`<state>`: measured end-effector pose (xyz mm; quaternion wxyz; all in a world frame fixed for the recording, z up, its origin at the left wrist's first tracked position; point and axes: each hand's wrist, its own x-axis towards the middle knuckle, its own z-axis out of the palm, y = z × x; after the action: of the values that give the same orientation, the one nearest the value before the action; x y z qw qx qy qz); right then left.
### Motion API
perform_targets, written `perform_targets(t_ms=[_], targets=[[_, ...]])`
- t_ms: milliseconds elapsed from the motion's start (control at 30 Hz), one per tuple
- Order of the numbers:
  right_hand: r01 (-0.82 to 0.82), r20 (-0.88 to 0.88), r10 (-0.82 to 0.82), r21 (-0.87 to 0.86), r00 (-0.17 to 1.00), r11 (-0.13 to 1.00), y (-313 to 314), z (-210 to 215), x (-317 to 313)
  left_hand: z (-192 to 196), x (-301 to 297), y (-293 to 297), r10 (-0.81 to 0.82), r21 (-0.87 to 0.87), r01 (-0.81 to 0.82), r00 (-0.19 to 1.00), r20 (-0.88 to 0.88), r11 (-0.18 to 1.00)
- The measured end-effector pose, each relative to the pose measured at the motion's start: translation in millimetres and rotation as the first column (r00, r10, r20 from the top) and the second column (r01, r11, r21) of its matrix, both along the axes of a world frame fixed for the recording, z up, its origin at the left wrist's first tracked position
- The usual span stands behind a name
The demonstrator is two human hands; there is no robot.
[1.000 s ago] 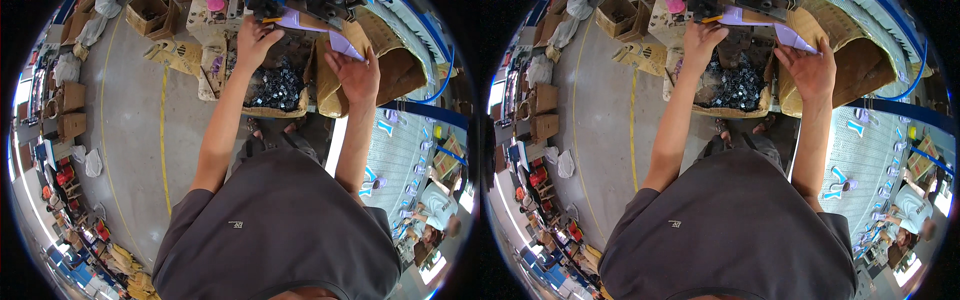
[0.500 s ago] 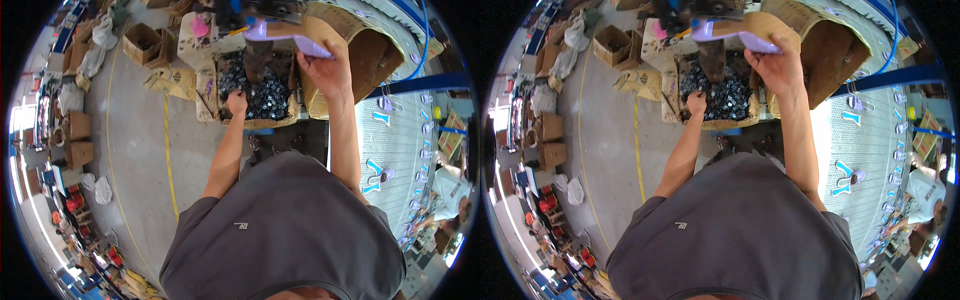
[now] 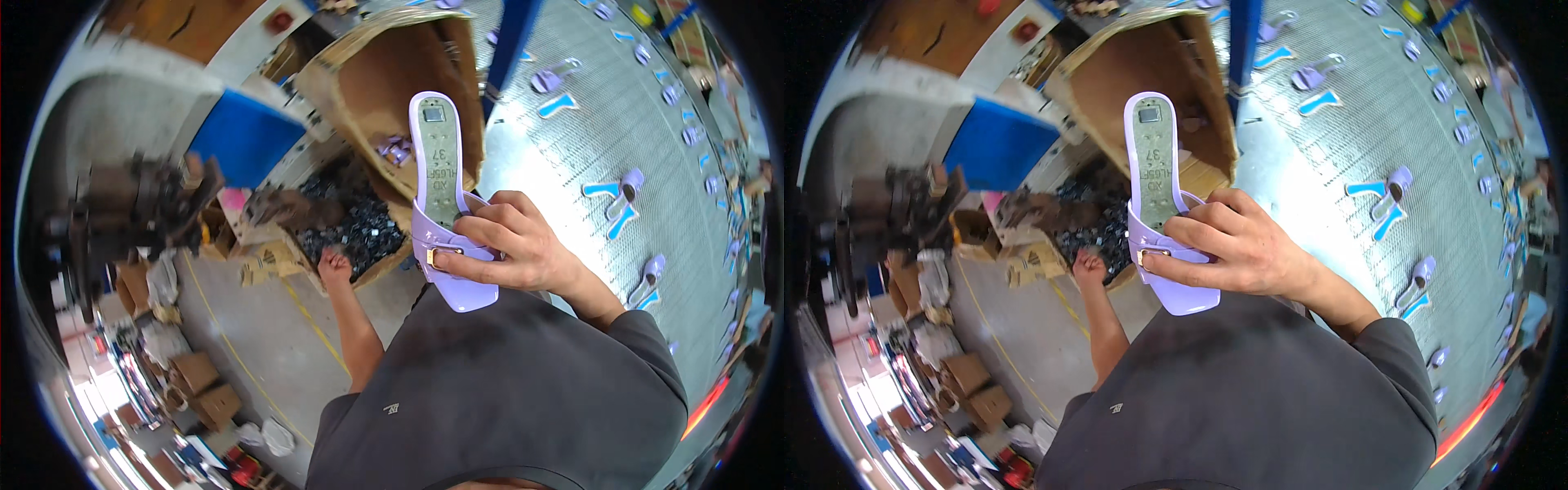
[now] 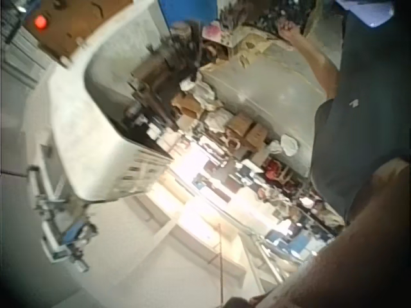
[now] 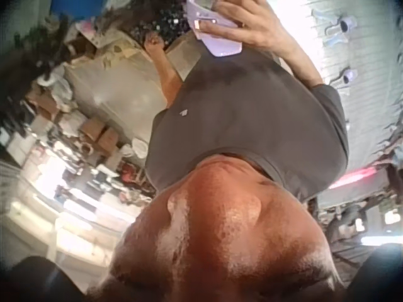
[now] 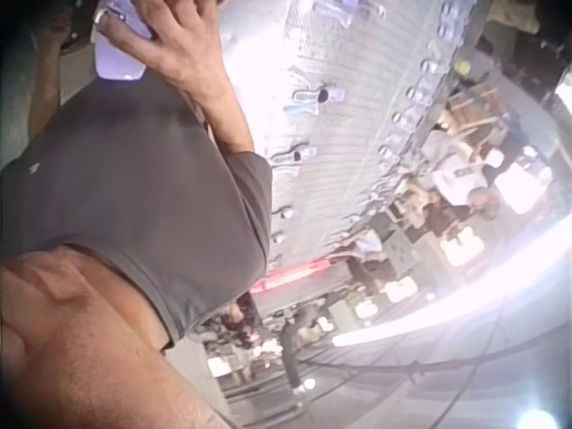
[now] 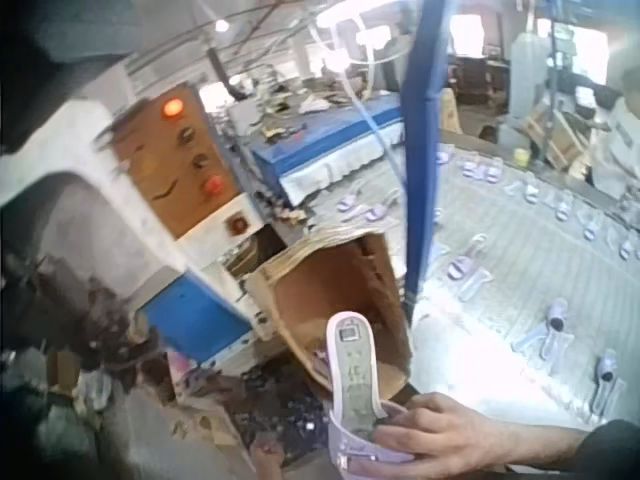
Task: The person assembles purple slipper sandals by hand in a factory setting. They pick up a slipper sole and a strap, attach the strap to the sole using a press machine, and then place the finished slipper onto a metal mesh table. This process is repeated for multiple units throughout the video.
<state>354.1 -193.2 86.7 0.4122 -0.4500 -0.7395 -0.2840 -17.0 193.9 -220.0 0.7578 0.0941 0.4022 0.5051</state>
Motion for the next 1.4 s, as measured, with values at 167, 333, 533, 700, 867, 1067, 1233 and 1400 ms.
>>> perform_targets(t_ms=[167, 333, 533, 700, 867, 1067, 1233, 1400], targets=[[-0.011, -0.332, -0.077, -0.258, 0.94, 0.966, -9.5, -61.4, 89.0, -7.8, -0.8, 9.6, -0.106, 0.139, 0.102, 0.994, 0.018, 0.985], [0.111, -0.414, -0.461, -0.637, 0.785, 0.763, 8.4, -228.4, 261.8, -9.0, 26.9, -9.6, -0.092, 0.143, 0.123, 0.974, -0.206, 0.982], [0.537, -0.129, -0.775, -0.651, 0.619, 0.537, 25.4, -351.6, 420.3, 14.6, 12.7, -39.3, 0.319, 0.264, -0.277, 0.939, -0.131, 0.924], [0.388, -0.376, -0.771, -0.701, 0.514, 0.599, 32.6, -407.4, 358.4, 124.6, -34.7, -53.8, 0.318, 0.607, -0.308, 0.943, 0.095, 0.733], [0.095, -0.707, -0.597, -0.612, 0.38, 0.785, 60.4, -441.8, 215.9, 261.1, 40.1, -71.1, 0.568, 0.84, -0.331, 0.822, 0.033, 0.43], [-0.611, -0.681, -0.396, -0.73, 0.616, 0.305, 74.8, -345.3, 40.6, 303.2, 6.9, -77.9, 0.741, 0.853, 0.454, 0.472, -0.477, 0.259], [-0.172, -0.332, -0.503, -0.925, 0.798, 0.338, 66.7, -339.2, 64.2, 337.0, 3.9, -95.0, 0.916, 0.505, 0.831, -0.016, -0.401, 0.235], [-0.045, -0.292, -0.671, -0.932, 0.682, 0.36, 43.5, -371.3, 96.4, 332.3, 13.3, -118.6, 0.925, 0.428, 0.854, -0.143, -0.351, 0.295]])
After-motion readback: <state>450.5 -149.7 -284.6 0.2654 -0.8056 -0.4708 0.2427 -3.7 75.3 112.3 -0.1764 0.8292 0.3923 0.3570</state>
